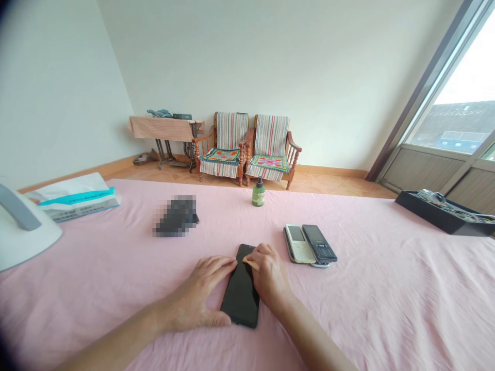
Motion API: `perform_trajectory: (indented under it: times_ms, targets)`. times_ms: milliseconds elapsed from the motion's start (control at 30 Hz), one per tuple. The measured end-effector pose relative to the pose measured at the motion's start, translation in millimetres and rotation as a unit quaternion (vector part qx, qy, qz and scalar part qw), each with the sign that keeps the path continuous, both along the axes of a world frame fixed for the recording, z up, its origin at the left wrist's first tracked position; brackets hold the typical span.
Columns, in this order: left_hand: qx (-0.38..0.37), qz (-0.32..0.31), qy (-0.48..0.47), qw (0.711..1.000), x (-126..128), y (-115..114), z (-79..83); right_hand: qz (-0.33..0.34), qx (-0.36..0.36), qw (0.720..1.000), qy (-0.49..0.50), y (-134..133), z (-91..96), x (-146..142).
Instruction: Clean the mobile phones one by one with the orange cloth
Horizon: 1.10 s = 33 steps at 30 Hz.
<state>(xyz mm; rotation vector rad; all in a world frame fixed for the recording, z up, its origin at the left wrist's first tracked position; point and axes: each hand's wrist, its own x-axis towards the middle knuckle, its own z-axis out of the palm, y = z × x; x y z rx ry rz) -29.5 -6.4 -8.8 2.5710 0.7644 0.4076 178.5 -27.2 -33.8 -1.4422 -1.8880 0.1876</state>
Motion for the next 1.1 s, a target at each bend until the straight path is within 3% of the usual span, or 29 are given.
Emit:
perform_trajectory:
  times_ms: [133, 367, 600, 867, 1100]
  targets:
    - [-0.002, 0.010, -0.027, 1.000, 0, 0, -2.9, 0.053, -0.028, 0.998, 0.036, -18, -3.0, -12]
    - [0.001, 0.009, -0.022, 1.000, 0, -1, -0.2, -0.030, 0.003, 0.999, 0.029, 23, -4.5, 1]
    - [-0.003, 0.017, -0.041, 0.999, 2, -1, 1.8, 0.026, -0.009, 0.999, 0.027, 9, -0.9, -8]
    - [-0.003, 0.023, -0.042, 0.999, 2, -3, 3.9, 0.003, 0.011, 1.000, 0.028, 44, -4.8, -8]
    - [0.005, 0.008, -0.054, 0.999, 1, -1, 1.0, 0.066, -0.004, 0.998, 0.002, 14, 1.0, -13]
